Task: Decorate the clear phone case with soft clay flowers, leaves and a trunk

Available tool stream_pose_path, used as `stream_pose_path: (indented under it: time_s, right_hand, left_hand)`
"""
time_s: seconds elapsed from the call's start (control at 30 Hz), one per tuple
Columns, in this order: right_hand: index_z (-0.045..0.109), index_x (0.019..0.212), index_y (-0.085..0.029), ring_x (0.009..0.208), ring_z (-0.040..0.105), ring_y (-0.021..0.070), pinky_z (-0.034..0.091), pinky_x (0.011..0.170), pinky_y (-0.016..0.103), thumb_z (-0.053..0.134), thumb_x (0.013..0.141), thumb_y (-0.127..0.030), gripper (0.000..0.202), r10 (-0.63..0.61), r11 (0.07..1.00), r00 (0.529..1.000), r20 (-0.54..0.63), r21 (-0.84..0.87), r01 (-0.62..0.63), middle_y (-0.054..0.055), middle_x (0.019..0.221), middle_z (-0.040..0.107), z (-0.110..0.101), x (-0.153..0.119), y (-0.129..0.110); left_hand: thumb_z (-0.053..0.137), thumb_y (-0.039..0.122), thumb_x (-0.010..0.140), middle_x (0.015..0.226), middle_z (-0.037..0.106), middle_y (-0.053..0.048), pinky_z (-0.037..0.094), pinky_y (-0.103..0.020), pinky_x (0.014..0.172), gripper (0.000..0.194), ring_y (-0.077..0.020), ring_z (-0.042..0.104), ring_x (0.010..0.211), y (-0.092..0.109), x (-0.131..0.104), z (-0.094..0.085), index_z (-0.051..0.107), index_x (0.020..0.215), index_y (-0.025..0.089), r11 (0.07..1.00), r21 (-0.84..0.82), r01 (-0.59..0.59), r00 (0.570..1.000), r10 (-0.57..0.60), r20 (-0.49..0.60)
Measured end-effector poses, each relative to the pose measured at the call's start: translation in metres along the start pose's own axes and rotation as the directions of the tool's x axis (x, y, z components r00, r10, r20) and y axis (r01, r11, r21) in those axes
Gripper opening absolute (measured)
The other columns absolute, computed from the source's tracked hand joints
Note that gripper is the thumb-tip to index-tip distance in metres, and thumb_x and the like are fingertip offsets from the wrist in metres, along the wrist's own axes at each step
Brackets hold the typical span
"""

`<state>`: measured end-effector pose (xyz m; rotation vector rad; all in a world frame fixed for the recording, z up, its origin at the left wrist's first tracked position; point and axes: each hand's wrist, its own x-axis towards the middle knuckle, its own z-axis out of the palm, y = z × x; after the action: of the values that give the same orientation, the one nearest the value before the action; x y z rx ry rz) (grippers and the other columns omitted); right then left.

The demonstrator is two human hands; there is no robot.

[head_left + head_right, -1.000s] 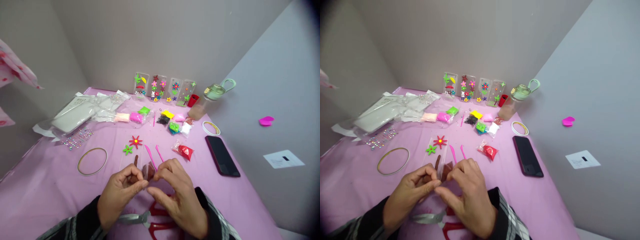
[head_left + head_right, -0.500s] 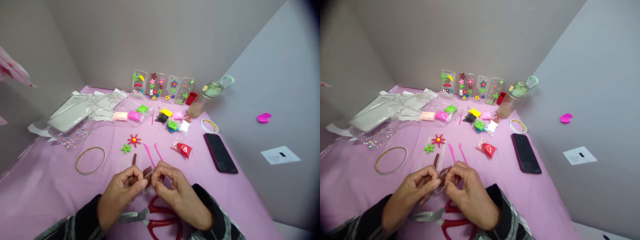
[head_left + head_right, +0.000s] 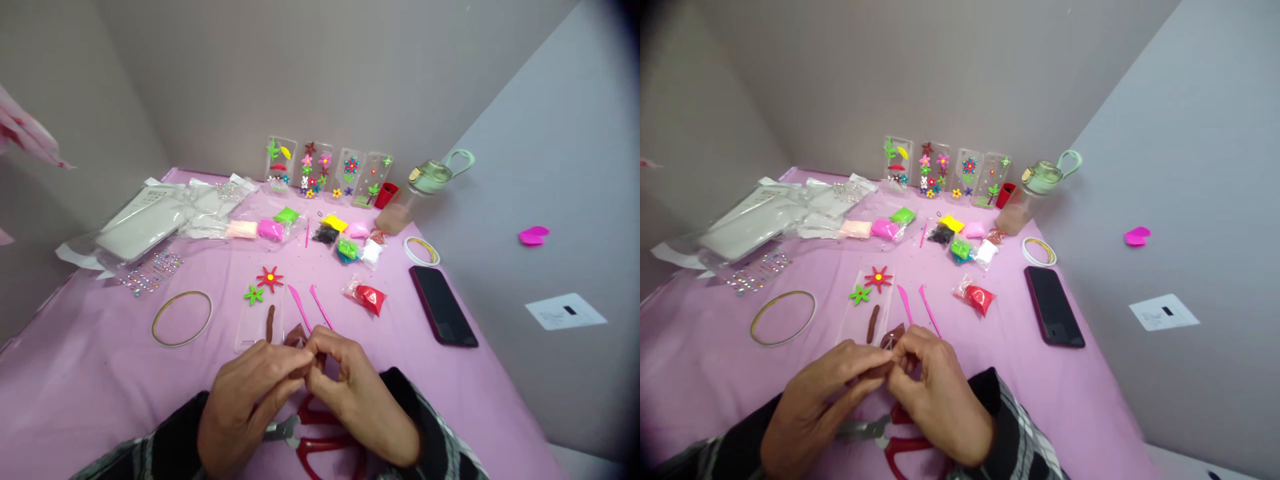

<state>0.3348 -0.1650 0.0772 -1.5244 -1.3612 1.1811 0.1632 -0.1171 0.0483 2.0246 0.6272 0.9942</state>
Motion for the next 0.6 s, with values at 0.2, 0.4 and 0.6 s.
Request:
stream_pose_path:
  time_s: [0.2,0.4,0.6]
  right_hand:
    - [0.054,0.072,-0.018,0.073,0.045,0.0142,0.037,0.070,0.027,0.056,0.086,-0.016,0.014,0.029,0.992,0.996,0.083,0.123,-0.039,-0.002,0.075,0.050,-0.006,0.002,0.001]
    - [0.055,0.070,-0.018,0.072,0.043,0.0150,0.035,0.068,0.029,0.057,0.085,-0.023,0.016,0.080,0.982,0.994,0.070,0.167,-0.090,-0.002,0.072,0.050,-0.005,0.005,0.005]
    - [0.057,0.068,-0.017,0.069,0.045,0.0145,0.035,0.066,0.028,0.058,0.083,-0.025,0.017,0.104,0.977,0.994,-0.015,0.190,-0.099,-0.002,0.068,0.051,-0.006,0.004,0.006]
  left_hand:
    - [0.053,0.020,0.099,0.088,0.071,0.000,0.045,-0.025,0.072,0.011,-0.0143,0.060,0.077,-0.008,0.003,0.000,0.064,0.098,0.019,0.969,0.214,-0.121,0.993,0.118,0.027]
    - [0.056,0.018,0.097,0.081,0.066,-0.002,0.040,-0.032,0.069,0.010,-0.0182,0.054,0.073,-0.010,0.004,0.000,0.065,0.093,0.020,0.924,0.356,-0.139,0.990,0.133,0.043]
    - [0.049,0.014,0.100,0.088,0.065,-0.003,0.042,-0.028,0.068,0.018,-0.0168,0.054,0.077,-0.012,0.003,0.002,0.064,0.107,0.018,0.953,0.261,-0.154,0.985,0.127,0.118]
